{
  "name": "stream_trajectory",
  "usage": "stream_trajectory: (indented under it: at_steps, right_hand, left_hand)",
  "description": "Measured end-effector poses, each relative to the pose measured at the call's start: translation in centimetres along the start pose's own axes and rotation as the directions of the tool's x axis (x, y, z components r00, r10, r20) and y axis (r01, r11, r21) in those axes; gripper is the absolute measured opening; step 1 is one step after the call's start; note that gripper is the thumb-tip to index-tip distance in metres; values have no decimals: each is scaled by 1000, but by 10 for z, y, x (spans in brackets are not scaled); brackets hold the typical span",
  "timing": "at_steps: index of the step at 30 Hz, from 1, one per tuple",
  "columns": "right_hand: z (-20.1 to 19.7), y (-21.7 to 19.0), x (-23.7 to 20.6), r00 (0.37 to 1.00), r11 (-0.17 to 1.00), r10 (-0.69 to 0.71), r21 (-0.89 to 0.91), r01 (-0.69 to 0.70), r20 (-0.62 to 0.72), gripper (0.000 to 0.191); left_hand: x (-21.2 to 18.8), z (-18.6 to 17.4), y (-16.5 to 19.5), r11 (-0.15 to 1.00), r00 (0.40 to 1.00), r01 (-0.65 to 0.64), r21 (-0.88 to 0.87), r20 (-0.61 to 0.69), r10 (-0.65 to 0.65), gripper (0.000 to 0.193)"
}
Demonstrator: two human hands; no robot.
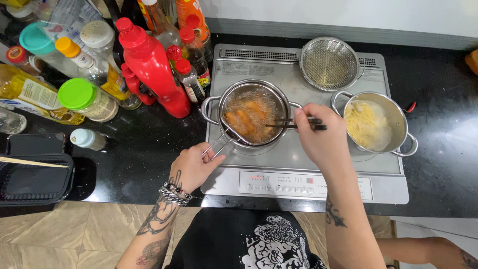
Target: The person fries breaded items in a pot of hot oil using chopsticks and a strainer, then moves to a table to grate a carrot with a handheld grater. The person also briefly checks boiling noodles in a separate pot.
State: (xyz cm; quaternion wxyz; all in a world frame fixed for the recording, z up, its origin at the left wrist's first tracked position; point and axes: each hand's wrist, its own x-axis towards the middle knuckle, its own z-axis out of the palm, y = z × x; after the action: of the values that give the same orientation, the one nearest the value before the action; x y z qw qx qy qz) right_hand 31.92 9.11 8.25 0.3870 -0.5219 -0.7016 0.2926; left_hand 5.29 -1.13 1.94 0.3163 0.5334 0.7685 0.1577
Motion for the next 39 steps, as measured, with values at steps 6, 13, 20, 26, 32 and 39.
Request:
stream_trajectory:
  at_steps: [6,13,20,26,32,39]
  right_hand:
    - [4,12,8,985,982,138,115,-150,100,17]
    - [23,16,-9,981,981,-178,-86,171,-72,14]
    - [12,3,-26,983,985,-139,-122,124,-123,12]
    - [5,-14,-36,969,956,-238,-192,221,-70,10]
    - [-3,-26,-43,958,932,-286,-239,272,-25,8]
    - [-25,-40,-48,919,874,-383,-287,392,90,8]
  left_hand:
    - [0,2,1,1000,1000,-19,22,-8,19,38]
    - [0,3,1,1000,1000,-26,18,-9,26,38]
    - [-1,3,1,1000,1000,-6,28,2,6,38]
    - [-3,1,5,999,1000,13,40,-5,-12,38]
    - [-3,-3,11,999,1000,13,39,-9,-13,39]
    - [-4,-6,18,996,997,64,63,38,-67,40]
